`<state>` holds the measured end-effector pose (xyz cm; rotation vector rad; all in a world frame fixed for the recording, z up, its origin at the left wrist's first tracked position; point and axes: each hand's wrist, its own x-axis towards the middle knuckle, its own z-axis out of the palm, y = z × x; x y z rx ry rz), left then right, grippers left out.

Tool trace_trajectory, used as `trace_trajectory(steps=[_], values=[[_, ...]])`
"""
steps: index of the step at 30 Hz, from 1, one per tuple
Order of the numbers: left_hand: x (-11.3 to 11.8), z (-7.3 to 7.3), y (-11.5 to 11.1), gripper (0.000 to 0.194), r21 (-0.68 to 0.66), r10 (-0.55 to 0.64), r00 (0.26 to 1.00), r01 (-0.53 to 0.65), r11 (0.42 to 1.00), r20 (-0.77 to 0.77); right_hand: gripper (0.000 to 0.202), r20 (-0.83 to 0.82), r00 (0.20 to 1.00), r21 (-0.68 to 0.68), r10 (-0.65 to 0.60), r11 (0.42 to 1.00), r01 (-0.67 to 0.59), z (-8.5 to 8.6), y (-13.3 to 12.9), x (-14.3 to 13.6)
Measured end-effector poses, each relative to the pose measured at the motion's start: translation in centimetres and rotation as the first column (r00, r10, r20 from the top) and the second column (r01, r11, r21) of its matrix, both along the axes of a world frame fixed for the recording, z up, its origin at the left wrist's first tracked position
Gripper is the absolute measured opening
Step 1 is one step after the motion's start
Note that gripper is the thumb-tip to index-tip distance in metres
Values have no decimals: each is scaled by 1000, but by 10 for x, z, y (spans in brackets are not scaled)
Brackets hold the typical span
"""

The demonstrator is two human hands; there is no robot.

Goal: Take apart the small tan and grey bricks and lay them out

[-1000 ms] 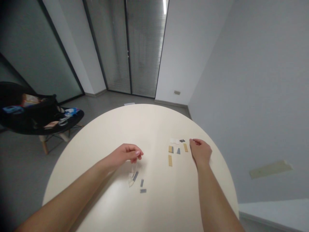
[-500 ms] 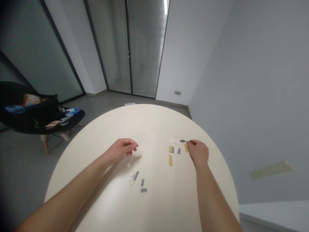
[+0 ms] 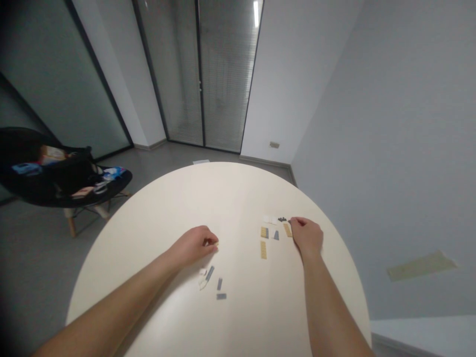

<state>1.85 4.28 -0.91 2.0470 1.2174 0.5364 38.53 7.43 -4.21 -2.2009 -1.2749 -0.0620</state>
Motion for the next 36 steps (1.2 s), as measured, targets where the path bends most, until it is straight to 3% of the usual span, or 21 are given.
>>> trace_trajectory(steps=[3,8,14,17,20,23,26,29,36], values=[[2,1,0,14,83,-5,996,12,996,-85,38,-33,999,46,-30,998,32,1,0,-1],[3,-2,1,17,100,-26,994,37,994,-106,38,-70,997,171,-41,984,52,7,-2,-11],[2,-6,0,12,100,-22,995,31,994,-94,32,110,983,359,148,916,-178,29,-14,-48],[3,-10,1,9,42,-3,1000,4,999,-20,25,243,918,396,314,832,-389,41,-24,-75],[5,-13,3,11,-78,53,983,-40,996,174,18,293,789,372,540,696,-614,47,-35,-106],[7,-13,5,19,-213,102,897,-8,977,431,15,294,603,280,741,536,-796,47,-49,-137],[8,-10,5,29,-322,131,783,92,942,608,19,317,482,216,817,433,-875,45,-60,-158],[9,-6,3,32,-381,144,715,181,907,684,26,328,452,214,829,401,-891,42,-66,-168],[10,-4,-1,34,-417,169,646,251,873,744,25,329,483,280,811,405,-870,40,-65,-169]])
